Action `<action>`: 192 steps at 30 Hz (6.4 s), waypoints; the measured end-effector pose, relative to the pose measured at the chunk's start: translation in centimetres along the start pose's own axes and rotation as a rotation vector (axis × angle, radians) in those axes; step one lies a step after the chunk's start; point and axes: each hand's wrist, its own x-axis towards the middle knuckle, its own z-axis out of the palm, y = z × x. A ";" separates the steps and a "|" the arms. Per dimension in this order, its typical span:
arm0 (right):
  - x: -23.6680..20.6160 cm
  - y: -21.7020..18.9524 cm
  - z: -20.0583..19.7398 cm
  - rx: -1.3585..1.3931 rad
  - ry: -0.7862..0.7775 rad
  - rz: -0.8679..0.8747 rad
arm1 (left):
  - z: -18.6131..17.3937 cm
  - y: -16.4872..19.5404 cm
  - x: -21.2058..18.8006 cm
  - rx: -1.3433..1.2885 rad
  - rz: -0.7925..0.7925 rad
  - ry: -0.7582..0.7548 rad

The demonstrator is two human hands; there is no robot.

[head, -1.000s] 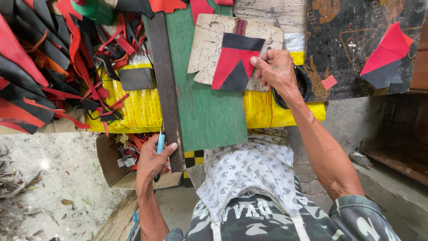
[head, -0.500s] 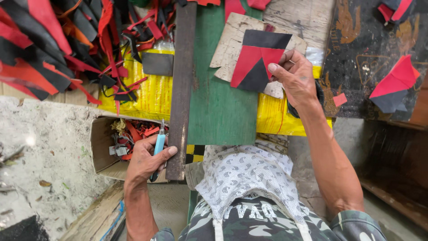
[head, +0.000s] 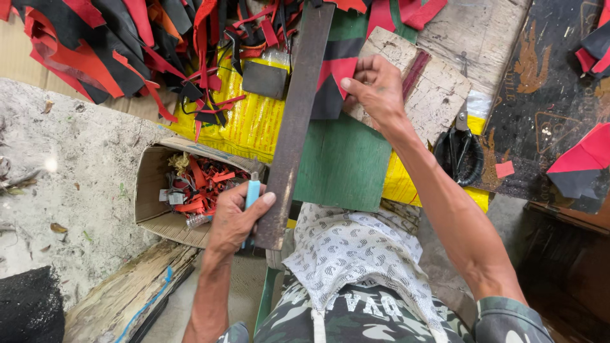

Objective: The person uses a utility knife and a metal ruler to cut red and black material into triangular pieces on a green cutting board. They repeatedly align the ruler, cut along its edge, and set the finished pieces aside on the work surface.

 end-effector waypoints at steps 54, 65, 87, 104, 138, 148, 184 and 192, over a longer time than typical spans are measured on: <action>1.4 -0.3 -0.9 -0.314 0.024 -0.044 | 6.6 -8.1 -0.2 -0.136 -0.094 0.275; 1.3 -0.4 -0.9 -0.311 0.015 -0.055 | 6.9 -7.8 -0.4 -0.164 -0.065 0.298; -1.0 -0.9 1.7 -0.690 0.034 -0.312 | 6.6 -7.7 -0.5 -0.170 -0.139 0.284; 0.3 1.4 0.3 -0.897 -0.300 -0.555 | 5.8 -8.5 -0.1 -0.171 -0.143 0.224; -0.1 0.8 1.5 -1.082 -0.296 -0.594 | 5.1 -8.2 0.3 -0.153 -0.183 0.157; -0.2 0.6 1.9 -1.042 -0.300 -0.618 | 4.7 -7.1 0.2 -0.086 -0.239 0.103; 0.3 -2.2 2.9 -1.088 -0.330 -0.426 | 7.4 9.0 20.5 0.253 0.296 0.191; 0.6 -2.0 2.5 -1.070 -0.341 -0.456 | 7.2 10.0 20.7 0.315 0.244 0.146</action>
